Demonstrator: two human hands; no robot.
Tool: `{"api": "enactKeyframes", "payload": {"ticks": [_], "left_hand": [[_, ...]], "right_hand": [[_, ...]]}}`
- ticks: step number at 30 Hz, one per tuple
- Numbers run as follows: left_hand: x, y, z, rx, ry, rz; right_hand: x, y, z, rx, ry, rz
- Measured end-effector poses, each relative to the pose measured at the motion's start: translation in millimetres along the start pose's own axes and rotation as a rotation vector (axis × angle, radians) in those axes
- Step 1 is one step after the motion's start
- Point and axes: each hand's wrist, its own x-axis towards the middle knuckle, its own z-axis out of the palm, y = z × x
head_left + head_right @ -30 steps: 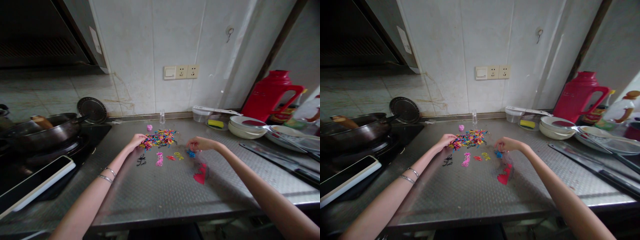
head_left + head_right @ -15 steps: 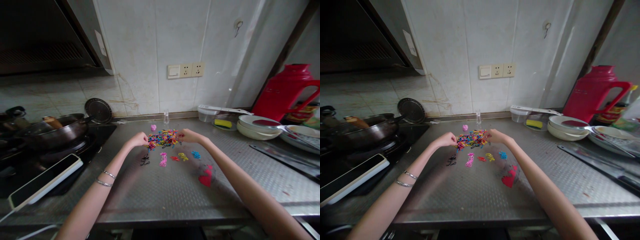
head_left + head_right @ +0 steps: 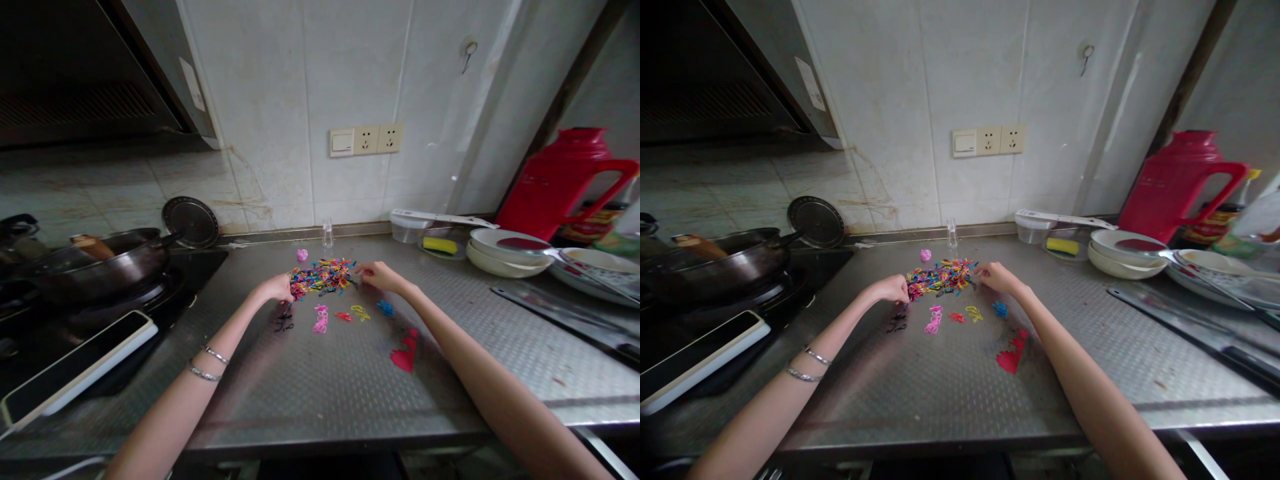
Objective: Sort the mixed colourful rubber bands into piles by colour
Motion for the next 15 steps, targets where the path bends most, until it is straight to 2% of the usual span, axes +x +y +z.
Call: {"api": "enactKeyframes", "payload": {"ticks": [5,11,15], "left_hand": [[-1.7,6.2,-1.8,0.177,-0.024,-0.025],[0.2,2.9,-6.7,0.063,-0.025,-0.01],[11.2,15.3,-4.2,0.005,-0.02,0.107]], "right_hand": [[-1.2,8.4,-2.2,0.009,0.052,0.008],[-0.5,17.5,-3.1,0.004,0.07,0.048],[-0.3,24.7,-4.2,-0.004,0.079,0.047]]}}
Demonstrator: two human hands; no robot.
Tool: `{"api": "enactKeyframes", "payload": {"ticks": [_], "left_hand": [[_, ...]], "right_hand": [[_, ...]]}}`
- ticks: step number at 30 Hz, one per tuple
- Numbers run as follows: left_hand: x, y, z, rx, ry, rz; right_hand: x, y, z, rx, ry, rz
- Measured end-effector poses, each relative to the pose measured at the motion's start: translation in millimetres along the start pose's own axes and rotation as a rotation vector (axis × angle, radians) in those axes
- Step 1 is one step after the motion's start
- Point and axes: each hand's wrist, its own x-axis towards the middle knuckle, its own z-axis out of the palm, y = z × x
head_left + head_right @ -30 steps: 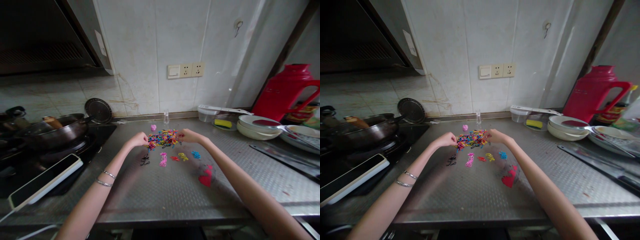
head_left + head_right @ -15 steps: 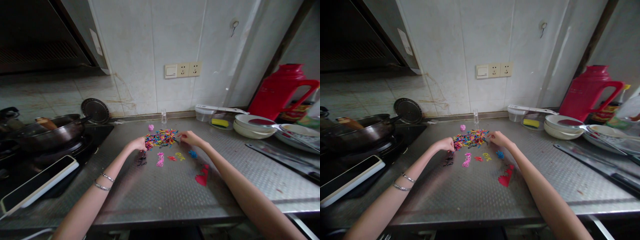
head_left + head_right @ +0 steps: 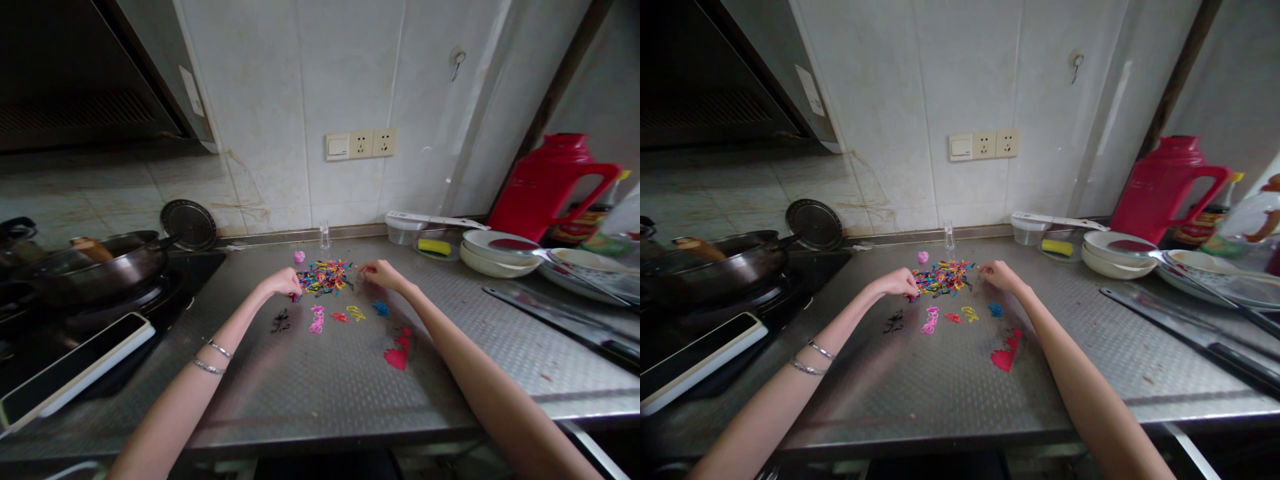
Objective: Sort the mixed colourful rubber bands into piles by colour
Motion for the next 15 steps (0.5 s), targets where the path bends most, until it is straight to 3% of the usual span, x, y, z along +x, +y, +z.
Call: {"api": "enactKeyframes", "payload": {"ticks": [9,15], "left_hand": [[46.5,100.1,60.2,0.05,-0.014,0.417],[64.5,128.6,88.4,0.092,-0.034,0.472]], "right_hand": [[-1.7,4.5,-1.5,-0.022,0.016,-0.011],[-1.3,8.6,-4.1,-0.038,0.019,-0.004]]}}
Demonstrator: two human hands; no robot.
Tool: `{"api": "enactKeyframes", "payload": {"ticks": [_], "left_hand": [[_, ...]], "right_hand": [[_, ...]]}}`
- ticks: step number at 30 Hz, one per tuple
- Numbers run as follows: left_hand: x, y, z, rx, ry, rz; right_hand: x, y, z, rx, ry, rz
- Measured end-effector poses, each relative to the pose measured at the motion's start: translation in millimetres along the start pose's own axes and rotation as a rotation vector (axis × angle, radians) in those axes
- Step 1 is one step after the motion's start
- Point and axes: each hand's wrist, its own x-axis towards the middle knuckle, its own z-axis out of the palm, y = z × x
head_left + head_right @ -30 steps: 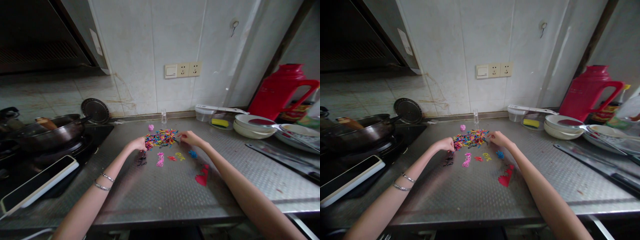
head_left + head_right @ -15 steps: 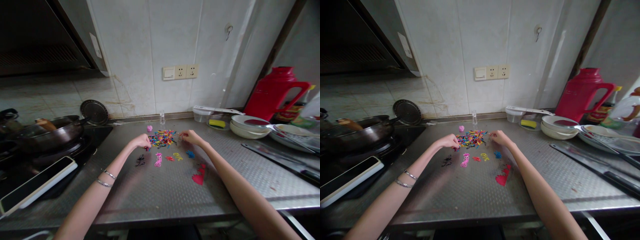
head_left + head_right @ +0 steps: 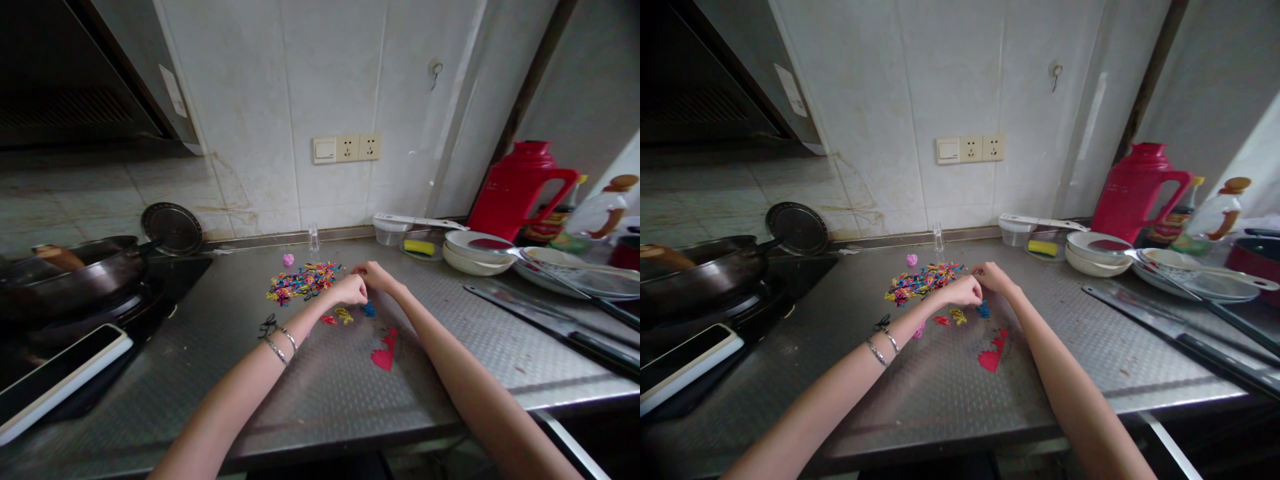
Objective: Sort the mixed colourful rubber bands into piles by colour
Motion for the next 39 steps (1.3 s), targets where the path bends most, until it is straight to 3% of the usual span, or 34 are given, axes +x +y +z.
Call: {"api": "enactKeyframes", "payload": {"ticks": [4,8,13,17,21,27,39], "left_hand": [[3.9,-2.6,4.1,-0.047,-0.033,0.024],[-3.0,-19.3,-7.4,-0.158,0.028,0.035],[-28.2,-69.8,-32.9,-0.273,0.176,-0.033],[-59.4,-112.6,-49.9,-0.351,0.307,-0.197],[-90.7,-135.8,-60.3,-0.41,0.388,-0.349],[-113.6,-150.9,-58.4,-0.438,0.445,-0.402],[-107.0,-140.2,-45.3,-0.534,0.448,-0.367]], "right_hand": [[0.4,2.1,-0.8,-0.014,0.01,0.022],[0.1,-4.3,-3.9,-0.013,-0.013,0.031],[0.9,-28.7,-3.9,0.038,-0.06,-0.039],[1.6,-55.9,6.0,0.081,-0.145,-0.17],[-0.1,-78.8,18.6,0.107,-0.176,-0.335],[-4.0,-88.0,28.8,0.068,-0.212,-0.345],[-5.3,-92.1,27.0,0.041,-0.23,-0.312]]}}
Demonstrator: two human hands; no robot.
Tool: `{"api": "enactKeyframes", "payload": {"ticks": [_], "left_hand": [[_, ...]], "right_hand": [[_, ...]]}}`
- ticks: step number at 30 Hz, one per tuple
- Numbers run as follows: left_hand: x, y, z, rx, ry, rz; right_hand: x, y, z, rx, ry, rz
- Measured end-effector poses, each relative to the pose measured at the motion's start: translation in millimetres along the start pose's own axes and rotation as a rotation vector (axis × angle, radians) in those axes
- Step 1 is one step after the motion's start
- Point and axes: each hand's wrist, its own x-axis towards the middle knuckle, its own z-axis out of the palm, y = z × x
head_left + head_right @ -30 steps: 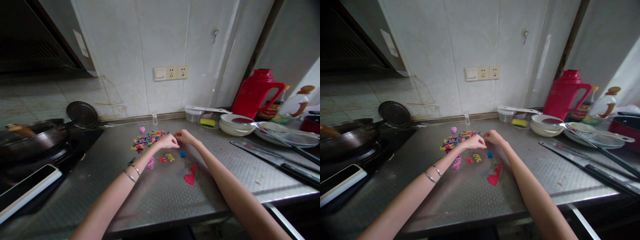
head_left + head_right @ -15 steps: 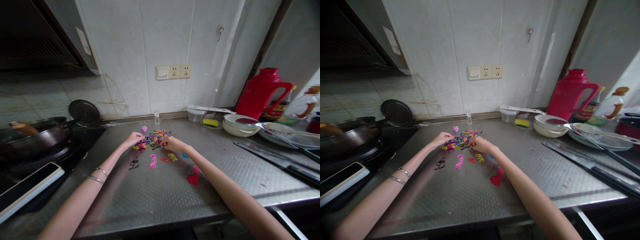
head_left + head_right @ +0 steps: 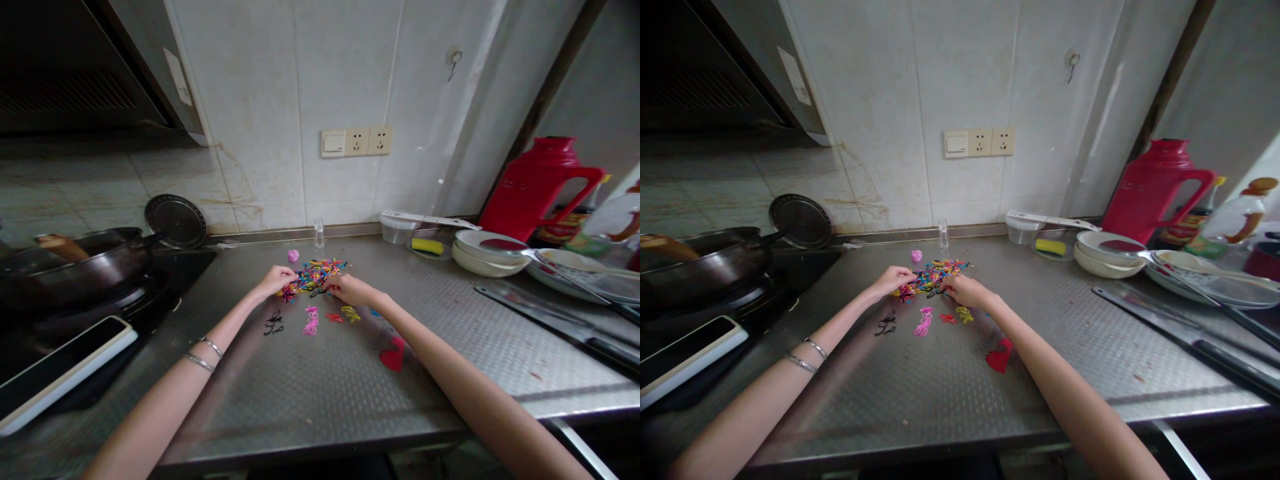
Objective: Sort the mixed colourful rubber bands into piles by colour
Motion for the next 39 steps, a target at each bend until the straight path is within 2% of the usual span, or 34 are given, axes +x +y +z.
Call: {"api": "enactKeyframes", "payload": {"ticks": [3,5,9,12,16,20,24,30,33,36,39], "left_hand": [[1.1,-1.6,2.3,0.008,-0.024,0.014],[1.1,-1.2,2.8,0.038,-0.041,0.02],[-0.8,3.3,4.0,0.123,-0.055,0.054],[-3.2,7.1,7.4,0.21,-0.075,0.105],[-8.6,13.6,15.5,0.367,-0.083,0.181],[-15.0,23.5,22.0,0.423,-0.107,0.22],[-18.4,28.9,26.0,0.456,-0.137,0.203],[-16.2,19.3,37.7,0.485,-0.114,0.179],[-15.9,17.5,41.6,0.488,-0.097,0.187],[-17.9,23.6,36.7,0.481,-0.101,0.181],[-22.5,34.5,19.5,0.411,-0.15,0.173]], "right_hand": [[-3.3,4.2,-18.8,0.011,-0.021,0.052],[-9.0,11.7,-36.1,0.025,-0.05,0.141],[-25.4,30.9,-64.4,0.163,-0.244,0.331],[-34.0,39.6,-72.1,0.239,-0.357,0.464],[-35.9,40.9,-71.2,0.254,-0.443,0.549],[-33.1,40.1,-68.4,0.24,-0.363,0.554],[-27.4,39.7,-62.5,0.173,-0.237,0.473],[-14.2,27.7,-39.1,-0.063,-0.024,0.334],[-9.9,23.3,-24.4,-0.109,0.008,0.317],[-8.2,25.4,-13.7,-0.138,0.005,0.268],[-8.0,29.8,-8.9,-0.158,0.013,0.233]]}}
